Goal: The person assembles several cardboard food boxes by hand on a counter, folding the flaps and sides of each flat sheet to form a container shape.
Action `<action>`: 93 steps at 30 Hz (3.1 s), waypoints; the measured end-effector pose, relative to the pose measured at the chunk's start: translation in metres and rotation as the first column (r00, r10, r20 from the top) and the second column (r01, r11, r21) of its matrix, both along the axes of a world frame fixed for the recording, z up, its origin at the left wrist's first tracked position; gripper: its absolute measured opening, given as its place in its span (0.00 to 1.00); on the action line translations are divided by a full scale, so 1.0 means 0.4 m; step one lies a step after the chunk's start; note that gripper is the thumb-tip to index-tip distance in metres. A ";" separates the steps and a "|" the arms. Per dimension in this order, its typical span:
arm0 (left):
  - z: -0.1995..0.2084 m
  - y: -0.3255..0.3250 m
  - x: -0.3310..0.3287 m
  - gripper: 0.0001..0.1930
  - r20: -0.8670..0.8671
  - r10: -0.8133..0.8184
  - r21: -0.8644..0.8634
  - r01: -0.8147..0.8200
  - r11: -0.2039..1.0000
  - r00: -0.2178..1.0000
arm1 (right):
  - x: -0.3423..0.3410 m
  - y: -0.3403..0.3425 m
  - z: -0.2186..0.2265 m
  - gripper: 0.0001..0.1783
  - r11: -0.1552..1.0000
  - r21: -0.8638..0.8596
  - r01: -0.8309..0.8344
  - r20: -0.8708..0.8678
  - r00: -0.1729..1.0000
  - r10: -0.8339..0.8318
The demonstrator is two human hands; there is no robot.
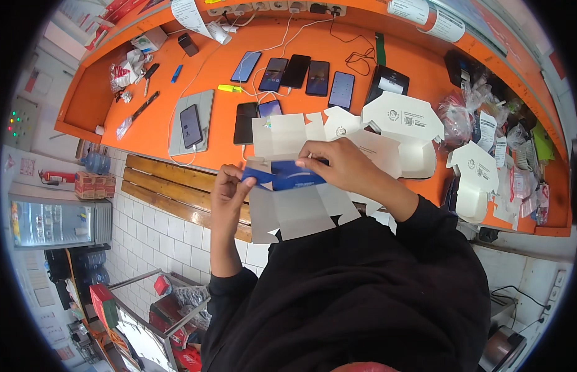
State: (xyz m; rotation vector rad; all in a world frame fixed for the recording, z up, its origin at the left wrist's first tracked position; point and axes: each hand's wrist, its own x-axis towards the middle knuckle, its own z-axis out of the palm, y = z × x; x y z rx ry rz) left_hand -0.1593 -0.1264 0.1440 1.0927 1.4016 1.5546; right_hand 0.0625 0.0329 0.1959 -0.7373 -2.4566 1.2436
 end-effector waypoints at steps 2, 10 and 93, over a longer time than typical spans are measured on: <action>0.023 0.011 0.044 0.11 -0.233 0.018 -0.015 -0.022 1.000 0.972 | -0.001 -0.011 0.002 0.13 0.996 0.041 -0.080 -0.035 0.996 0.081; 0.202 0.014 0.085 0.11 -0.583 -0.304 -0.244 0.195 0.950 0.754 | -0.002 0.000 0.084 0.10 0.941 -0.013 -0.339 0.070 0.938 0.339; 0.003 -0.049 0.159 0.11 0.716 -0.241 -0.291 0.594 0.750 0.656 | 0.097 -0.117 -0.050 0.15 0.985 0.025 -0.169 -0.274 0.947 0.169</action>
